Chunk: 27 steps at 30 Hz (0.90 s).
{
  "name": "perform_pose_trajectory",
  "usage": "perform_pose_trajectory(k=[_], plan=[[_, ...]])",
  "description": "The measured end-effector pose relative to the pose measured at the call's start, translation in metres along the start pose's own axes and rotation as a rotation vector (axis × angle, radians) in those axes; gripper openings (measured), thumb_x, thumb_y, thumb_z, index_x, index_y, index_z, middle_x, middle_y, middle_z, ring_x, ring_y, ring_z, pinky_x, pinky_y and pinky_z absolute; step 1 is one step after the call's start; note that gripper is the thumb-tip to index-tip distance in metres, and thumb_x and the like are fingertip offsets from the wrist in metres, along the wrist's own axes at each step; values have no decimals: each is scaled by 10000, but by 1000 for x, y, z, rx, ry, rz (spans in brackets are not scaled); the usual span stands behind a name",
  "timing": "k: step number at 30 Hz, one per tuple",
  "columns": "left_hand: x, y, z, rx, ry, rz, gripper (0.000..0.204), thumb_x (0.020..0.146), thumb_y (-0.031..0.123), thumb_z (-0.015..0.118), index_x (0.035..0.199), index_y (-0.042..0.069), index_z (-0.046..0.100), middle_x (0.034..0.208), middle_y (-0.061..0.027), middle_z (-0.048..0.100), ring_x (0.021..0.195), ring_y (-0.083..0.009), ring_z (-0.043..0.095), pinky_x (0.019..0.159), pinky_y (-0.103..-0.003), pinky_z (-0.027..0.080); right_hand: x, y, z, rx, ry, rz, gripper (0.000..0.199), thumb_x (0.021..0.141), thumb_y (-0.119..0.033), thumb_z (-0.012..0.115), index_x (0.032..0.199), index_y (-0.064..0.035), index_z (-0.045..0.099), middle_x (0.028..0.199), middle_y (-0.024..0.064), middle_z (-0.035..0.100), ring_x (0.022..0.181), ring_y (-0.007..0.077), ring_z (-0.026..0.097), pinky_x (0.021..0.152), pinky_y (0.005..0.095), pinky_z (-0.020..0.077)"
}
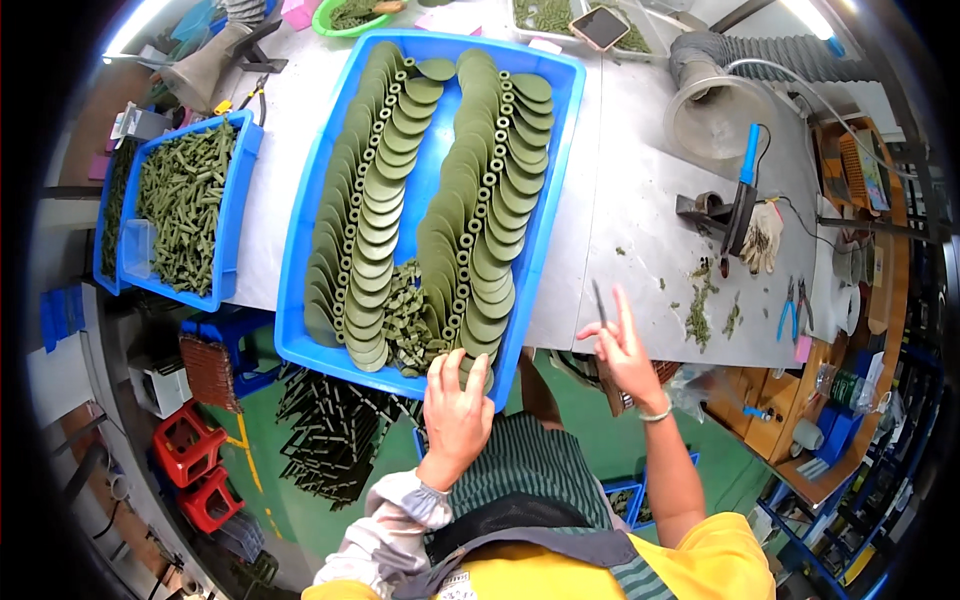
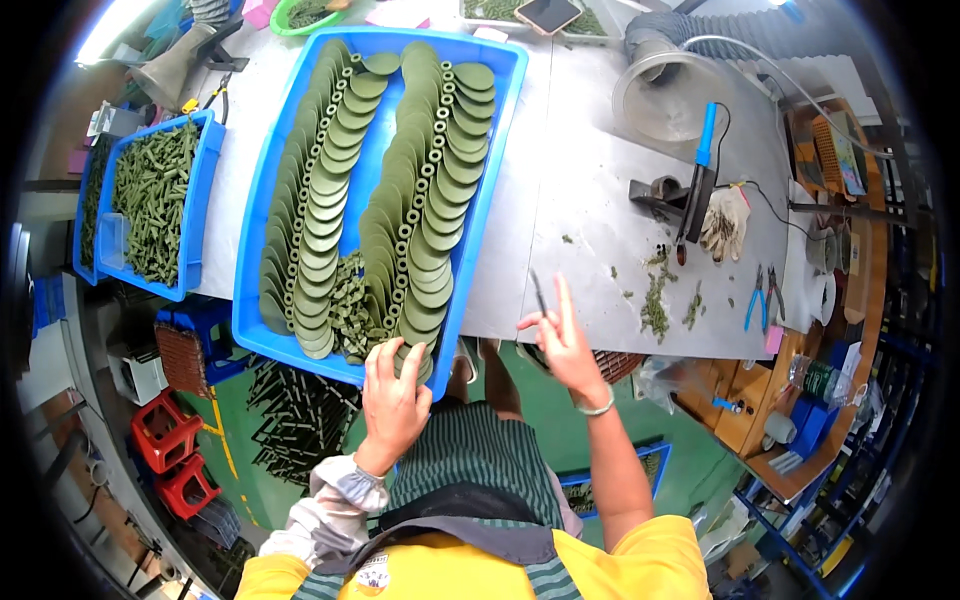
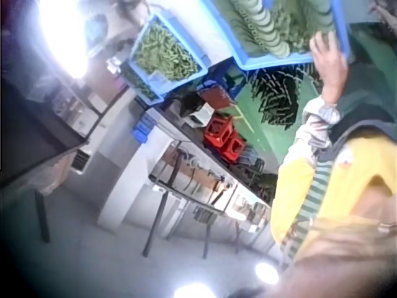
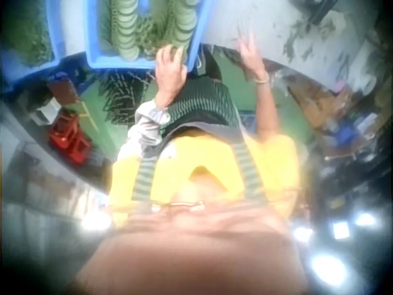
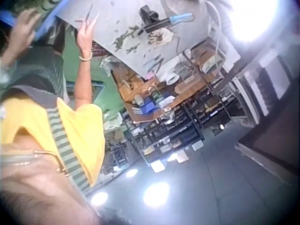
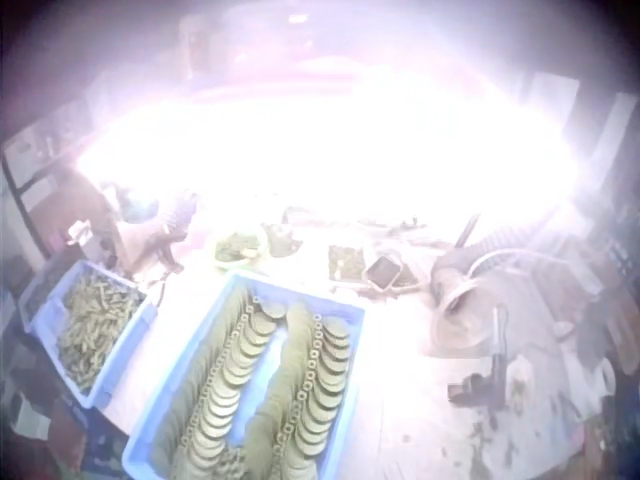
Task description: The person assembles green plastic components by inserting them into one another and using a small tool to secure or trim them, then organizes the finished assemblies in stacks on the workbench.
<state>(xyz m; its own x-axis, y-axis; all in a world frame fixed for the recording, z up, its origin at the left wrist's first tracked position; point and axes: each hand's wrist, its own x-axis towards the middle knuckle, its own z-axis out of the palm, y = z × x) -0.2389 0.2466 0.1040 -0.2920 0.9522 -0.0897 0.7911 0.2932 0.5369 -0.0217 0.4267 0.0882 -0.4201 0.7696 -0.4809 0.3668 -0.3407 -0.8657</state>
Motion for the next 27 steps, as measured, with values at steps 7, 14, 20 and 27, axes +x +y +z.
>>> perform_pose_trajectory(k=[7,14,20,27], plan=[[11,12,19,50,88,-183,706,748,151,818,1410,109,577,1216,-135,499,1205,-362,481,1016,-480,422,70,-21,82,-132,252,-258,584,942,-159,732,1433,62,507,730,27,637,613,61,504,564,256,442],[0,5,30,192,222,-169,508,853,152,753,1345,95,645,1329,-136,532,1280,-355,486,1016,-467,429,94,-30,90,-325,151,-311,663,879,-160,713,1443,65,446,613,75,482,530,136,473,513,327,432],[8,17,48,212,341,-269,468,866,66,684,1320,22,579,1370,-160,549,1328,-396,483,1079,-487,426,117,-25,87,-332,86,-368,621,866,-171,702,1408,26,474,607,85,521,504,180,515,509,351,444],[27,27,64,220,388,-370,473,823,26,714,1289,32,632,1378,-155,552,1289,-381,501,1067,-467,448,133,-21,87,-305,30,-427,536,871,-203,690,1326,19,515,621,112,566,521,258,571,535,403,462]])
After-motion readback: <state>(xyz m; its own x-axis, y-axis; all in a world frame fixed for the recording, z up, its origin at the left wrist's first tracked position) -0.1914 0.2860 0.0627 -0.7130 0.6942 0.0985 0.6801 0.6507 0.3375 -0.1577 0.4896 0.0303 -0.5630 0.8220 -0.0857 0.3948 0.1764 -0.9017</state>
